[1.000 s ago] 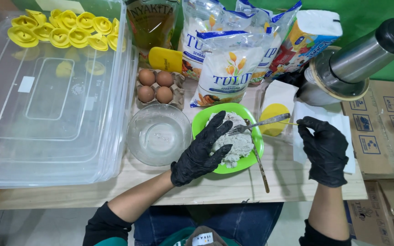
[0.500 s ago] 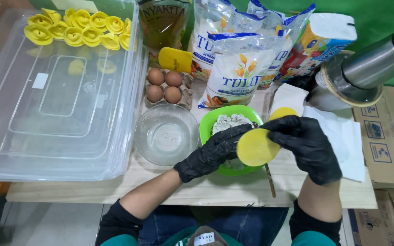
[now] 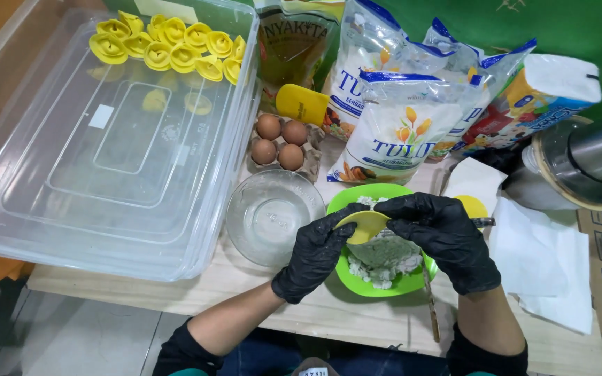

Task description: Filling and folding individual pieces of dough to create shaped pastries

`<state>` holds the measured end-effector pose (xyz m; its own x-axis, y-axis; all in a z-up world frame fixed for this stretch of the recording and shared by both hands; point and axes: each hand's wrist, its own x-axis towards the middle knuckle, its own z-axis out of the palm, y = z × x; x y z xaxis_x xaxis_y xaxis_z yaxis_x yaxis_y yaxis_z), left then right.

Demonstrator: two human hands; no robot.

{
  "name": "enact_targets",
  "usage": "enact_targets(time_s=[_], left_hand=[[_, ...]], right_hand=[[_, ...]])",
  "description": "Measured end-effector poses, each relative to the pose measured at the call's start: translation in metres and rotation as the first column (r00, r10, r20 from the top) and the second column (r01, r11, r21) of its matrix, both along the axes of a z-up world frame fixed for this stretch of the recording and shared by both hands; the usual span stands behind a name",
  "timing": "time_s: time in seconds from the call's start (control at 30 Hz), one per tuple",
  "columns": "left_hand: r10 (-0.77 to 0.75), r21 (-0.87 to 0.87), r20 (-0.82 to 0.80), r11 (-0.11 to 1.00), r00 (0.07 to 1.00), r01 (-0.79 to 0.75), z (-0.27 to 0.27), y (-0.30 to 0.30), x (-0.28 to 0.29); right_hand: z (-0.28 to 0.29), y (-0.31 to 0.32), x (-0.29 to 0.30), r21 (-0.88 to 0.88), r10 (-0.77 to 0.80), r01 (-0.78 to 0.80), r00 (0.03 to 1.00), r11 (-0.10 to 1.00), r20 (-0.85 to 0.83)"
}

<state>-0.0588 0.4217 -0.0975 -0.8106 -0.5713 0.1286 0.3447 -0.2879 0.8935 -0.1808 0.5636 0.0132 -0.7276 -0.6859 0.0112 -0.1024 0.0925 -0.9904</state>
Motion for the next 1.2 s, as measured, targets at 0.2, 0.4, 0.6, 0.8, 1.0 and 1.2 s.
enact_targets(time_s=[0.2,0.4,0.6,0.8,1.0,1.2], left_hand=[[0.107,0.009,0.087,0.994,0.99,-0.109,0.001,0.009,0.003],[-0.118,0.382,0.035,0.919,0.992,0.096,-0.007,0.008,-0.001],[-0.188,0.518,-0.017,0.838,0.982,0.17,-0.006,-0.003,-0.004],[-0.229,0.406,0.019,0.891,0.973,0.202,-0.016,-0.008,-0.004],[-0.128,0.386,0.113,0.919,0.985,0.075,-0.032,0.002,-0.007],[-0.202,0.414,0.077,0.897,0.976,0.153,-0.015,-0.008,-0.008]], right_hand=[[-0.015,-0.01,0.012,-0.1,-0.197,0.172,0.904,0.98,-0.38],[-0.044,-0.023,0.024,-0.16,-0.119,0.057,0.902,0.986,-0.415],[-0.036,-0.024,0.022,-0.129,-0.09,0.035,0.889,0.991,-0.45],[-0.053,-0.021,0.016,-0.193,-0.073,0.006,0.937,0.981,-0.342],[-0.051,-0.02,0.018,-0.184,-0.023,-0.032,0.958,0.982,-0.287],[-0.05,-0.018,0.014,-0.138,0.059,-0.089,0.977,0.986,-0.205]])
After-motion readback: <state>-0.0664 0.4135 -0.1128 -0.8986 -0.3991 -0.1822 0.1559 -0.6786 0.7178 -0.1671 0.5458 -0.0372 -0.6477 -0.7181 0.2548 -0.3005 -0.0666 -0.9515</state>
